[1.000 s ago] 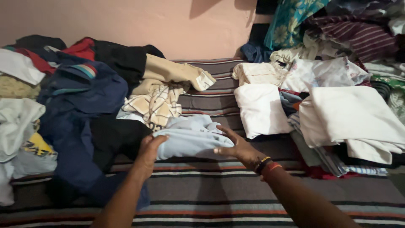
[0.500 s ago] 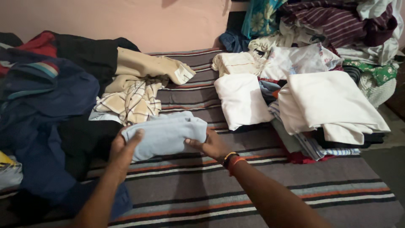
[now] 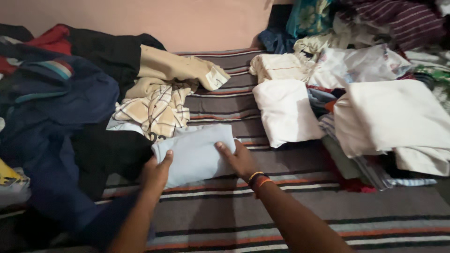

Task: The person folds various clothes on a bed, including buttoning a plaid shirt and stacking the items into piles.

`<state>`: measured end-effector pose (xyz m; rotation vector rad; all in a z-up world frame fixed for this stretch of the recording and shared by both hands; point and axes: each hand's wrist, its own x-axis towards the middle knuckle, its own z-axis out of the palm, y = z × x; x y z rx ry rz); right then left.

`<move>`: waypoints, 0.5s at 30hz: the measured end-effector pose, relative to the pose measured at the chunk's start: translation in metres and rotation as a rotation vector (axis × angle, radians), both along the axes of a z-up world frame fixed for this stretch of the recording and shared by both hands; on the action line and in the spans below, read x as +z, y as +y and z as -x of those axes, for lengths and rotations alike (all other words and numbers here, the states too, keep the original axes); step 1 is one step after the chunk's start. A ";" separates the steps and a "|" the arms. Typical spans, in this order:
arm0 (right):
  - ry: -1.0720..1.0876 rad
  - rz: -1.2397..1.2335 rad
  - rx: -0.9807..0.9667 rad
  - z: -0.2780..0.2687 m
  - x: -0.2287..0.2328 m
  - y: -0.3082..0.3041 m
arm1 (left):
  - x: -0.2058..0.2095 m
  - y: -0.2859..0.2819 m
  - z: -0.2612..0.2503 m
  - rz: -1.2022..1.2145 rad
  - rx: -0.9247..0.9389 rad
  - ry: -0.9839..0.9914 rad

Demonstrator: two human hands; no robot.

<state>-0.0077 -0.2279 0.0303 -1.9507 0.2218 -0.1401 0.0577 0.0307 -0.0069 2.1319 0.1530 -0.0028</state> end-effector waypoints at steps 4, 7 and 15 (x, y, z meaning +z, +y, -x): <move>0.007 0.037 -0.021 -0.017 -0.012 -0.003 | -0.003 -0.008 -0.009 -0.047 0.049 0.047; 0.063 0.059 -0.059 -0.028 -0.017 -0.004 | 0.001 -0.014 -0.011 -0.209 0.052 0.041; 0.128 -0.139 -0.042 -0.029 -0.019 -0.007 | 0.016 -0.011 -0.008 -0.181 -0.053 0.179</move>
